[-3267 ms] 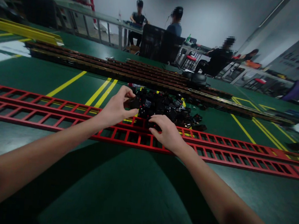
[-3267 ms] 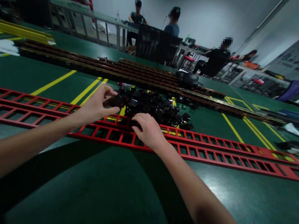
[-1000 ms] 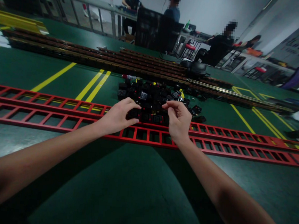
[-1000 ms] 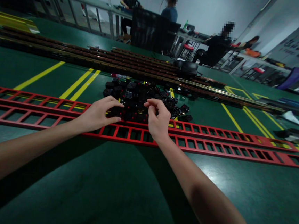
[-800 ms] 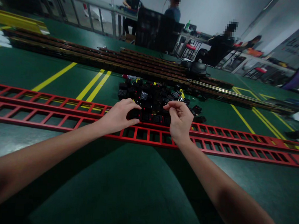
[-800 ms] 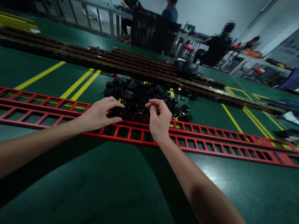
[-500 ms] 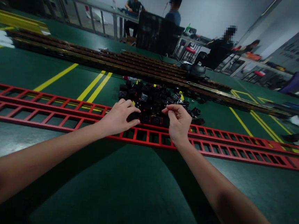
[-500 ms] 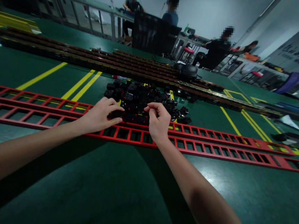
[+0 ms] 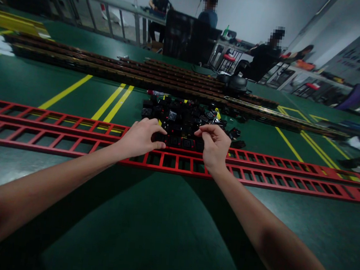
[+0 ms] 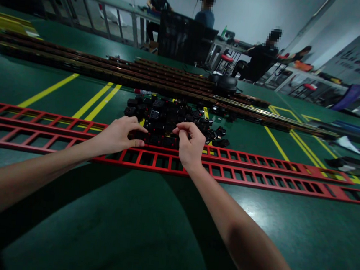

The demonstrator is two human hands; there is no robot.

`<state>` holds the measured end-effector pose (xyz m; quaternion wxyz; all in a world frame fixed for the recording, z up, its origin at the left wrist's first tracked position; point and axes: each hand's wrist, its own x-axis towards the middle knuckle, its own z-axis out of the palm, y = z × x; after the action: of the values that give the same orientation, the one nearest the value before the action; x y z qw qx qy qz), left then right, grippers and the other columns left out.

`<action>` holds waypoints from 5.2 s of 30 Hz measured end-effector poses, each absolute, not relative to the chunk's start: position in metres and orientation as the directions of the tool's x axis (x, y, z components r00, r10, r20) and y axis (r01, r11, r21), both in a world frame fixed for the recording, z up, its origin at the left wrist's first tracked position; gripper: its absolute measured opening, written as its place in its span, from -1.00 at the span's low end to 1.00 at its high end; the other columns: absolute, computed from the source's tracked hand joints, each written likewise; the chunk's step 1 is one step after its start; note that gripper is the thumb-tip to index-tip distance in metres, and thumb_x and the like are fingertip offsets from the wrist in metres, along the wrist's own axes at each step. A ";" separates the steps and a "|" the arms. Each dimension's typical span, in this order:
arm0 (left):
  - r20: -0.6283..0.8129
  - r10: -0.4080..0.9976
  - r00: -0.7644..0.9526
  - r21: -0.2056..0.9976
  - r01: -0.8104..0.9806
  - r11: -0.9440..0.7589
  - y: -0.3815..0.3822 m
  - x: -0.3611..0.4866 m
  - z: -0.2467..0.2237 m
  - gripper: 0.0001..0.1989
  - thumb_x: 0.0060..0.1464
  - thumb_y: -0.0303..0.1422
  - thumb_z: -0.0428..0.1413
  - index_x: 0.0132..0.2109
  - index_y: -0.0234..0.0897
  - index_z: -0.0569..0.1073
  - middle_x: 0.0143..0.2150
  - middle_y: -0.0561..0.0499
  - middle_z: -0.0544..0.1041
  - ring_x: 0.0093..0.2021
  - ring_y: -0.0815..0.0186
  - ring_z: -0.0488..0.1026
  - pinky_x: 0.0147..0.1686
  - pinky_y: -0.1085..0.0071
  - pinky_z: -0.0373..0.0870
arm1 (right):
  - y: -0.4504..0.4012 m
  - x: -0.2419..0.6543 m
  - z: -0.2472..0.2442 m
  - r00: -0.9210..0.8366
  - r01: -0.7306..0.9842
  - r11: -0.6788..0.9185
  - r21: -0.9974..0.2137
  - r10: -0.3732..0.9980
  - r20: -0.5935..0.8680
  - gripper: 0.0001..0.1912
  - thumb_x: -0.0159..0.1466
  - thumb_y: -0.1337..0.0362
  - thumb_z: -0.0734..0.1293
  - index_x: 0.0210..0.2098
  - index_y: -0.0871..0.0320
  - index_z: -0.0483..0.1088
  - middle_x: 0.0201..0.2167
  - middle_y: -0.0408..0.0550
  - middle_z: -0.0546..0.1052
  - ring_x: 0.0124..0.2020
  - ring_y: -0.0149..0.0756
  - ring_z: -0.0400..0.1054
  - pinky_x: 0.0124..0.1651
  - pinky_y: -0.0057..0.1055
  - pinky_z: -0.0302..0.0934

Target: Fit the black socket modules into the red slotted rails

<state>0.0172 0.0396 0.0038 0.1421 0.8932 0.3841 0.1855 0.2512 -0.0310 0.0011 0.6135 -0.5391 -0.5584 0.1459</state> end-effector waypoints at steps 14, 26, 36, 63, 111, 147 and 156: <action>0.130 0.704 0.698 0.444 0.594 -0.671 0.056 0.008 0.011 -0.63 0.08 -0.19 0.25 0.04 -0.13 0.61 -0.17 -0.06 0.44 -0.11 0.11 0.43 -0.09 0.18 0.41 | -0.028 0.254 -0.001 0.326 0.434 0.385 -0.814 0.775 0.541 -0.85 0.25 0.35 0.25 -0.30 0.12 0.47 -0.42 -0.12 0.54 -0.35 -0.32 0.49 -0.15 -0.26 0.42; 0.181 0.680 0.711 0.243 0.638 -0.731 0.036 0.012 0.013 -0.64 0.25 -0.23 0.10 0.11 -0.19 0.58 -0.11 -0.13 0.47 -0.01 0.02 0.42 -0.01 0.12 0.38 | -0.007 0.303 0.033 0.473 0.397 0.439 -0.806 0.655 0.589 -0.89 0.20 0.39 0.26 -0.37 0.13 0.43 -0.48 -0.17 0.47 -0.43 -0.36 0.46 -0.21 -0.30 0.42; 0.069 0.700 0.711 0.204 0.676 -0.708 0.032 0.015 0.022 -0.57 0.31 -0.22 0.08 0.22 -0.30 0.52 0.00 -0.17 0.46 0.03 0.03 0.41 0.04 0.11 0.39 | -0.032 0.311 0.080 -0.168 0.828 0.175 -0.532 0.984 0.063 -0.91 0.18 0.36 0.39 -0.34 0.18 0.58 -0.41 -0.09 0.60 -0.37 -0.34 0.45 -0.23 -0.39 0.28; 0.133 0.676 0.725 0.297 0.622 -0.725 0.037 0.009 0.015 -0.56 0.28 -0.14 0.08 0.16 -0.31 0.52 0.03 -0.16 0.47 0.08 0.06 0.39 0.15 0.09 0.37 | -0.041 0.292 0.075 -0.248 0.969 0.240 -0.066 0.948 -0.198 -0.79 0.29 0.34 0.39 -0.09 0.18 0.58 -0.03 0.07 0.56 -0.06 -0.16 0.44 -0.17 -0.37 0.24; 0.220 0.529 0.820 0.071 0.527 -0.847 -0.004 0.032 0.018 -0.58 0.37 -0.31 -0.05 0.26 -0.29 0.45 0.14 -0.19 0.46 0.08 0.04 0.39 0.14 0.07 0.39 | -0.058 0.246 0.066 -0.293 0.956 0.294 0.002 0.951 -0.098 -0.66 0.44 0.27 0.22 0.05 0.23 0.56 0.02 0.19 0.51 0.06 -0.05 0.37 0.08 -0.20 0.28; 0.397 0.623 0.674 0.493 0.416 -0.764 0.042 -0.030 0.005 -0.59 0.16 -0.27 0.26 0.12 -0.25 0.46 -0.04 -0.05 0.38 -0.03 0.21 0.41 0.01 0.22 0.45 | -0.048 0.260 0.064 -0.297 0.953 0.302 0.032 0.948 -0.115 -0.64 0.44 0.19 0.23 0.07 0.09 0.59 0.11 0.05 0.53 0.10 -0.08 0.41 0.00 -0.26 0.36; 0.505 0.560 0.657 0.404 0.393 -0.826 0.047 -0.030 -0.006 -0.53 0.18 -0.41 0.25 0.22 -0.18 0.41 0.05 -0.08 0.39 0.09 0.14 0.37 0.13 0.09 0.43 | -0.049 0.262 0.066 -0.336 0.939 0.341 0.038 0.937 -0.100 -0.63 0.45 0.19 0.22 0.08 0.12 0.59 0.09 0.05 0.55 0.07 -0.10 0.43 0.07 -0.19 0.41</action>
<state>-0.0300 0.0471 -0.0065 0.1309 0.9007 0.2646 0.3187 0.2616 -0.0488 0.0655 -0.0521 -0.5739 -0.8172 0.0131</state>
